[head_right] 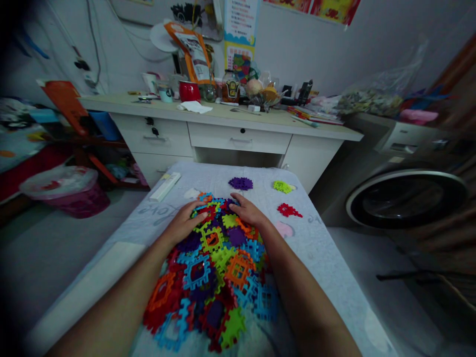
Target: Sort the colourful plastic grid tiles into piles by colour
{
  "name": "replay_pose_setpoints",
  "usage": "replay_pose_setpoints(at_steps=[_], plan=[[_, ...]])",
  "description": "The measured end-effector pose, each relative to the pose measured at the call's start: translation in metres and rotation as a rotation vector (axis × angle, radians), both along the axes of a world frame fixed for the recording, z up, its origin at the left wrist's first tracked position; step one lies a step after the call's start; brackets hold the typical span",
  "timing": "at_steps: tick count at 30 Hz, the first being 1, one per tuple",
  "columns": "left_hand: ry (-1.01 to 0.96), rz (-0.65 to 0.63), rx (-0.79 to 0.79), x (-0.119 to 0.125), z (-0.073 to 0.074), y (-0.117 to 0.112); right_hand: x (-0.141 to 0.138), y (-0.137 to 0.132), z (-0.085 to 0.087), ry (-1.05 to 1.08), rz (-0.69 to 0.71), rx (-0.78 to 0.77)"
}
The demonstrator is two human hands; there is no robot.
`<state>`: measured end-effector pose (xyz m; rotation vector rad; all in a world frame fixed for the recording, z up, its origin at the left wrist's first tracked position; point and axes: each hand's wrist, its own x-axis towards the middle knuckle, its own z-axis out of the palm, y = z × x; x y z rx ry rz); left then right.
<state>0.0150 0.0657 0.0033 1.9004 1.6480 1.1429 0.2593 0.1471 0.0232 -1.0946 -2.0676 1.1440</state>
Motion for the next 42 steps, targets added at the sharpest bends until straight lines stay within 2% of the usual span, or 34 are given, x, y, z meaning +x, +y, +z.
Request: replay_pose_setpoints(at_steps=[5,12,18,21,26,31,33,38,42], plan=[[0.011,-0.009,-0.044,0.001,0.005,-0.003,-0.005,-0.003,0.002,-0.065,0.039,0.026],[-0.003,-0.002,-0.062,0.0,0.009,-0.006,-0.002,-0.012,0.009,-0.041,0.128,0.059],[-0.103,0.006,-0.128,0.001,0.015,-0.008,0.003,-0.02,0.016,-0.032,0.164,0.027],[-0.132,0.037,-0.159,0.001,0.017,-0.008,0.004,-0.02,0.014,-0.032,0.114,0.034],[-0.133,0.059,-0.158,0.003,0.018,-0.009,0.004,-0.016,0.008,0.003,0.018,0.131],[-0.105,0.051,-0.122,0.002,0.013,-0.006,0.008,-0.012,0.012,-0.011,-0.083,0.235],[-0.083,0.051,-0.1,0.002,0.012,-0.005,0.012,-0.01,0.014,0.02,-0.111,0.182],[-0.072,0.045,-0.029,0.001,0.01,-0.003,0.02,-0.005,0.011,0.26,-0.141,-0.111],[-0.094,0.059,-0.003,0.0,0.004,-0.002,0.026,0.002,0.005,0.395,-0.28,-0.191]])
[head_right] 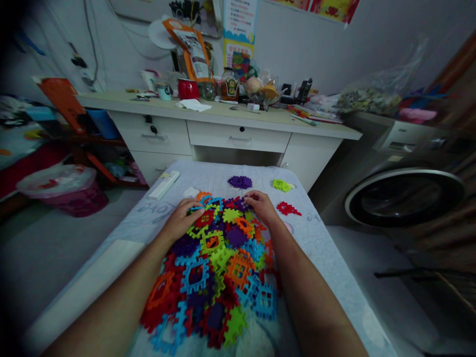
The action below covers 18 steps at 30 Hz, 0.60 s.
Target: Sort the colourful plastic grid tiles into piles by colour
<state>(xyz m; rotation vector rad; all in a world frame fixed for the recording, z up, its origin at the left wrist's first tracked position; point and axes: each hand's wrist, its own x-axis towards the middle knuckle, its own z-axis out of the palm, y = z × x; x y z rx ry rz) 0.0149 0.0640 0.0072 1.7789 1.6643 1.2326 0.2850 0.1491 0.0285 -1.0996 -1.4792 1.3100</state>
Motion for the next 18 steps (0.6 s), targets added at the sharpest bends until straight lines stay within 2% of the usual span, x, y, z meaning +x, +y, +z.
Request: replay_pose_setpoints(at_steps=[5,13,18], plan=[[-0.014,-0.007,-0.008,-0.001,-0.004,0.002,0.005,0.008,-0.008,0.026,-0.145,-0.021],[-0.021,-0.055,-0.068,0.002,0.009,-0.004,-0.001,0.018,-0.015,-0.041,-0.239,-0.013],[-0.002,-0.037,-0.081,0.003,0.012,-0.005,-0.004,0.028,-0.015,0.018,-0.323,-0.1]])
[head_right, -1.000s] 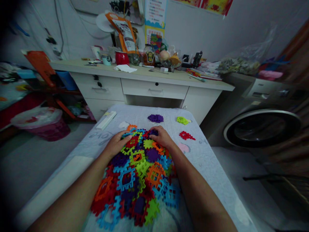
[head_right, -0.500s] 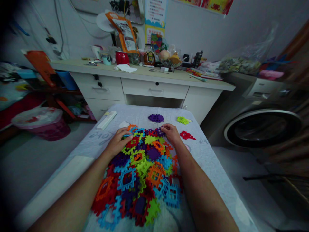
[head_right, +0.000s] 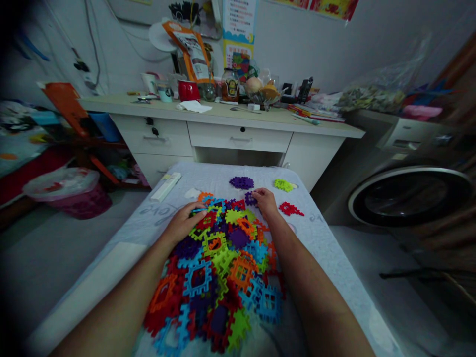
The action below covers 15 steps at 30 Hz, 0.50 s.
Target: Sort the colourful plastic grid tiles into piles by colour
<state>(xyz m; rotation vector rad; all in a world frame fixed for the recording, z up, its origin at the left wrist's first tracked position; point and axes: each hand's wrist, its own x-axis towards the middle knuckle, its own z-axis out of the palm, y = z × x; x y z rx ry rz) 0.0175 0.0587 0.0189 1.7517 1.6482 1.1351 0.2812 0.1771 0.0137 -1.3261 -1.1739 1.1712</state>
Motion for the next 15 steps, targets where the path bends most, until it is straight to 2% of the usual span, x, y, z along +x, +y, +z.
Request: replay_pose_setpoints(at_steps=[7,15], plan=[[0.002,0.001,0.0,-0.001,-0.005,0.002,-0.008,0.017,0.01,0.014,-0.008,-0.015],[-0.004,-0.022,0.006,-0.002,-0.008,0.003,-0.042,0.034,0.022,0.08,-0.058,-0.061]])
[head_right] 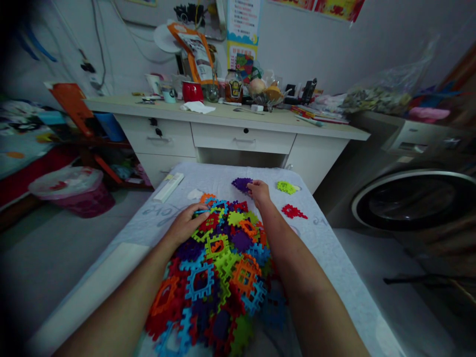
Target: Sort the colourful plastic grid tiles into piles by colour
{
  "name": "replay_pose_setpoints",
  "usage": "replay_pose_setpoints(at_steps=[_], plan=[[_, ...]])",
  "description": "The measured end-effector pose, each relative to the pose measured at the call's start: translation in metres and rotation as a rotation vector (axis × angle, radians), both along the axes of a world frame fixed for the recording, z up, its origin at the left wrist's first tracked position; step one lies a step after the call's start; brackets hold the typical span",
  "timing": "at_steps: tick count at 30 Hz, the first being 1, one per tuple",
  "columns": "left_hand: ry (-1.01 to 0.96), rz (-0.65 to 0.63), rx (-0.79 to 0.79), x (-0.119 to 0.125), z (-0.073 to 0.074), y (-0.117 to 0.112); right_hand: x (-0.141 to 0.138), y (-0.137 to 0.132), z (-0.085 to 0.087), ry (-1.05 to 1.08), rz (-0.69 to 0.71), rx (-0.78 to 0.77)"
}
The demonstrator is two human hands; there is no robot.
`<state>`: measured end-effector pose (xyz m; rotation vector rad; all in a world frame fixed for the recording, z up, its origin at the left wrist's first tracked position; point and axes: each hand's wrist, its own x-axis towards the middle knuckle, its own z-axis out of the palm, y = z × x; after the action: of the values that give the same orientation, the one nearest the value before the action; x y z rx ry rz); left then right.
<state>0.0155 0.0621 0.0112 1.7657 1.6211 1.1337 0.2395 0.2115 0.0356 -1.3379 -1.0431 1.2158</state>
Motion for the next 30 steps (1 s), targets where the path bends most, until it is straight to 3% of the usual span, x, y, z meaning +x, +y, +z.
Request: replay_pose_setpoints(at_steps=[8,15,22,30], plan=[[0.014,-0.003,0.054,-0.002,-0.007,0.003,-0.022,0.004,0.001,0.051,-0.007,-0.025],[0.021,0.015,0.032,-0.001,-0.004,0.002,-0.008,-0.006,0.002,0.046,-0.016,0.064],[0.016,0.003,0.023,0.0,-0.001,0.001,0.027,-0.033,0.001,-0.098,0.226,0.059],[0.02,0.014,0.025,0.001,0.0,0.001,0.044,-0.052,-0.005,-0.508,0.511,0.127]])
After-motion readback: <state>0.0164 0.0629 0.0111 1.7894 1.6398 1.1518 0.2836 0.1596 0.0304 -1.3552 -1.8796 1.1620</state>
